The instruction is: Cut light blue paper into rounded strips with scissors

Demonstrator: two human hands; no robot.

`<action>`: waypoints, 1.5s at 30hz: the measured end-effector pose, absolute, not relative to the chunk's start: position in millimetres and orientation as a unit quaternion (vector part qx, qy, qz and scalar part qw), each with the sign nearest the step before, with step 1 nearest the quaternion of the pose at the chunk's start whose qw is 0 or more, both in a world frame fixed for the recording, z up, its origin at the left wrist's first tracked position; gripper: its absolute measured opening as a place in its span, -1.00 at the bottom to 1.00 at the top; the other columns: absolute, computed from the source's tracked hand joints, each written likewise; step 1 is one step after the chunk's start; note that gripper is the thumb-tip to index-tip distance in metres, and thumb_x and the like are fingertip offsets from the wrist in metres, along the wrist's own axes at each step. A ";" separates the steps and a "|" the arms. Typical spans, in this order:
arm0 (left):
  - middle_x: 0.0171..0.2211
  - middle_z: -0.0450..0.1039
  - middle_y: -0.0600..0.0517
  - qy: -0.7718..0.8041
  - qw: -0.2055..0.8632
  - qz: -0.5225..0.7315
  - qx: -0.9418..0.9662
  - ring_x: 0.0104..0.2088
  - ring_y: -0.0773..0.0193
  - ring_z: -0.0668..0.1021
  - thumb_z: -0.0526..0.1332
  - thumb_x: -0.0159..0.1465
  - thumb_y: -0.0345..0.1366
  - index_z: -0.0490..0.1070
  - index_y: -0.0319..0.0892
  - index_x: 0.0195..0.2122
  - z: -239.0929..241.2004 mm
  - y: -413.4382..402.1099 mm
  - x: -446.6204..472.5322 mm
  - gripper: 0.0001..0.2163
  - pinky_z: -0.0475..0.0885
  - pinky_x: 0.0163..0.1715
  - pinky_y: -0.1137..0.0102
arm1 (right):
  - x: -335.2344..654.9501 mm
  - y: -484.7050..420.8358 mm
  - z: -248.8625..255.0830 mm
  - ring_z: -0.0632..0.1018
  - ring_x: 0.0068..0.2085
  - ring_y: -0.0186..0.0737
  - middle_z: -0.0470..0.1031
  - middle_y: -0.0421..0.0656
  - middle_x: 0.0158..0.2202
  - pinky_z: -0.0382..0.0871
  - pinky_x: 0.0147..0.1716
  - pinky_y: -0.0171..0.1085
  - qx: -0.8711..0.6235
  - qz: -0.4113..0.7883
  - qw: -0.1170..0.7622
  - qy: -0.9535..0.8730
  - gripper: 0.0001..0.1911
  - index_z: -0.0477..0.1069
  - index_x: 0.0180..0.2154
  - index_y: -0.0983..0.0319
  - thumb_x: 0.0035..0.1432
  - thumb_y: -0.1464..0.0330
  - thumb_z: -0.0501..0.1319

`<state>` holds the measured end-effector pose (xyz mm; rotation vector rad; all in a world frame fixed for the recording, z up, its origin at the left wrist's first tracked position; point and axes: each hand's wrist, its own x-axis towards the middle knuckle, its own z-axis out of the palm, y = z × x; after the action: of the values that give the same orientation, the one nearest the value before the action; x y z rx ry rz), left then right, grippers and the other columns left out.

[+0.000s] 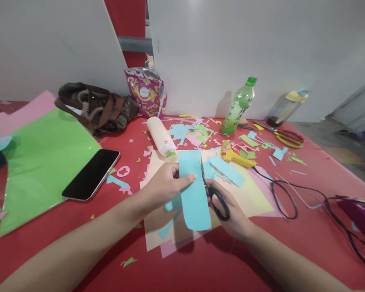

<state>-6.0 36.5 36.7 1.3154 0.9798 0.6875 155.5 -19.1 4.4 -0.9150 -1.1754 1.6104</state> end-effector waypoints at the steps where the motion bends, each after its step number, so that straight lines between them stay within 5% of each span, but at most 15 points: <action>1: -0.50 0.46 0.07 0.429 0.631 0.298 0.574 -0.51 0.35 0.48 0.17 0.07 -0.24 0.39 -0.25 -0.47 36.6 36.1 -5.5 -0.84 0.37 -0.54 0.51 | 155.7 -19.2 4.4 0.39 -0.35 -0.33 0.38 -0.22 -0.37 0.27 -0.34 -0.40 -0.370 0.653 0.459 -0.476 -0.71 0.31 -0.21 0.10 0.00 0.14 0.13; 30: -0.54 0.42 0.09 0.431 0.623 0.307 0.576 -0.55 0.39 0.45 0.18 0.06 -0.23 0.37 -0.25 -0.50 32.9 35.5 -4.2 -0.83 0.34 -0.57 0.54 | 147.2 -18.7 17.2 0.35 -0.61 -0.38 0.27 -0.30 -0.62 0.31 -0.61 -0.39 -0.457 0.605 0.443 -0.478 -0.58 0.25 -0.31 0.17 -0.15 0.02 0.18; 45: -0.55 0.44 0.08 0.431 0.633 0.295 0.572 -0.56 0.38 0.46 0.17 0.07 -0.25 0.38 -0.25 -0.49 36.6 34.7 -4.4 -0.85 0.35 -0.58 0.53 | 150.2 -18.8 13.0 0.38 -0.58 -0.31 0.29 -0.27 -0.62 0.27 -0.60 -0.35 -0.456 0.599 0.434 -0.494 -0.62 0.27 -0.29 0.16 -0.09 0.05 0.14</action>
<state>-4.4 34.7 36.6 1.3076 0.9848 0.6750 150.2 -18.8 13.0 -1.1357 -1.2312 1.4929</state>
